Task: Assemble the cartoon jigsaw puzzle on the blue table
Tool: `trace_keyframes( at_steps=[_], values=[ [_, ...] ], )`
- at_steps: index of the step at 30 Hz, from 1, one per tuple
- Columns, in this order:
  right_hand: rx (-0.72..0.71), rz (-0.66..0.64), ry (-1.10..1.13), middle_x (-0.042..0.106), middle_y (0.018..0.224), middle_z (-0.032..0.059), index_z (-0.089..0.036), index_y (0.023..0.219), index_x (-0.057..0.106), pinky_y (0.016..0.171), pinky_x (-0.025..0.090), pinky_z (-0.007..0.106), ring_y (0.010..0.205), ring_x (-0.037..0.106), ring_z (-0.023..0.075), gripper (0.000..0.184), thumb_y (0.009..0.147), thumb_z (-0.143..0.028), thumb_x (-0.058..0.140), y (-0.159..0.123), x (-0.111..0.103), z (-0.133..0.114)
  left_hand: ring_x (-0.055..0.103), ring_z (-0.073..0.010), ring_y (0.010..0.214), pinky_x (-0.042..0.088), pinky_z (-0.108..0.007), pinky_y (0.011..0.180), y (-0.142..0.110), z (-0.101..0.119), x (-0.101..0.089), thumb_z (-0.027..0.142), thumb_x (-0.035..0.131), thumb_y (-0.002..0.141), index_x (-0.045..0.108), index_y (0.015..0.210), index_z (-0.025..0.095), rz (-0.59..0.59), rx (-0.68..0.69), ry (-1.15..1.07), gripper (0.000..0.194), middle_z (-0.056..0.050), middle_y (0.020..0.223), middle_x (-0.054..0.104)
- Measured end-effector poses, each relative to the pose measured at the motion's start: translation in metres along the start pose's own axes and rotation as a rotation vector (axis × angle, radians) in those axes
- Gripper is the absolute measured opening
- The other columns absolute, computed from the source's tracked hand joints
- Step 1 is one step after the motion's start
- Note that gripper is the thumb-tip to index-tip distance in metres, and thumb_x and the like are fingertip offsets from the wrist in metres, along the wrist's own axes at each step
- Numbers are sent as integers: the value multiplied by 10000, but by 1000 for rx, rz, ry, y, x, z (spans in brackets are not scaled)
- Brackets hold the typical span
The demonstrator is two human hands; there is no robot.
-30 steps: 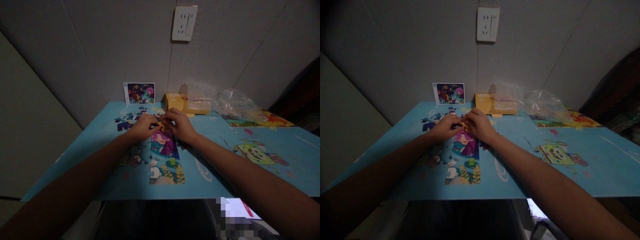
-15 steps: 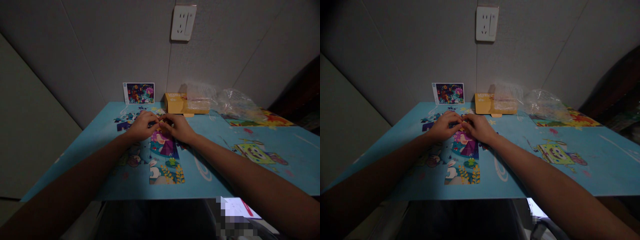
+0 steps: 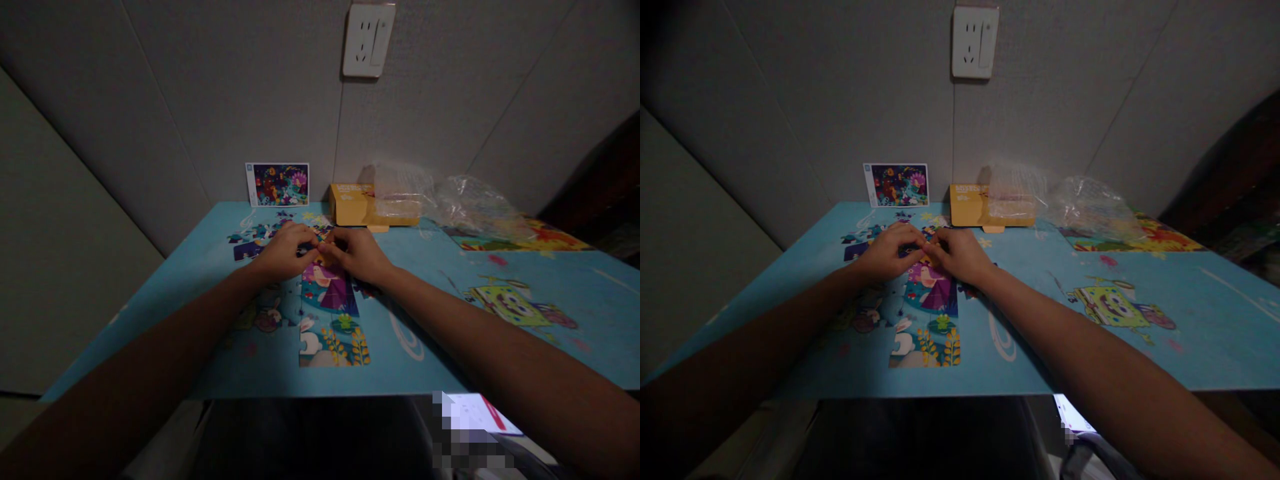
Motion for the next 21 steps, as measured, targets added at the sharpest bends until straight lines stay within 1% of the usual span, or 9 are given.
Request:
trace_keyframes(
  at_steps=[7,11,15,18,21],
  values=[
    [-1,-12,13,617,611,9,-144,738,634,563,303,239,565,503,116,279,897,-366,578,0,0,-1,595,-211,916,437,-398,895,-1,2,0,233,549,846,618,788,192,-19,-2,-23,100,-53,904,677],
    [-29,-71,-36,592,586,3,-149,702,619,551,284,246,537,475,109,314,922,-358,540,-1,0,-2,594,-212,893,445,-388,862,-1,1,2,252,540,844,598,754,184,-28,10,-26,127,-61,875,668],
    [-19,-113,-51,596,577,9,-157,699,602,539,280,255,522,474,112,285,925,-318,539,-2,0,-4,579,-198,816,448,-359,789,-1,3,1,260,522,843,576,725,189,-80,-2,-21,148,-43,791,635],
    [-2,-125,-38,607,587,14,-162,704,596,536,288,257,520,482,114,275,929,-310,536,-3,0,-6,575,-198,839,438,-373,832,-1,4,0,257,513,848,581,734,193,-95,10,-10,147,-39,810,648],
    [16,-120,-40,599,580,11,-161,690,595,528,279,257,511,465,110,283,922,-316,545,-2,-1,-6,576,-206,886,418,-397,892,-1,4,0,264,511,856,589,739,193,-84,26,6,157,-47,847,672]
  ],
)
Point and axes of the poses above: each hand's wrist, its own y-axis towards the middle knuckle, its own x-axis out of the palm, z = x × y, the point moved 1 cm from there along y, towards the middle knuckle
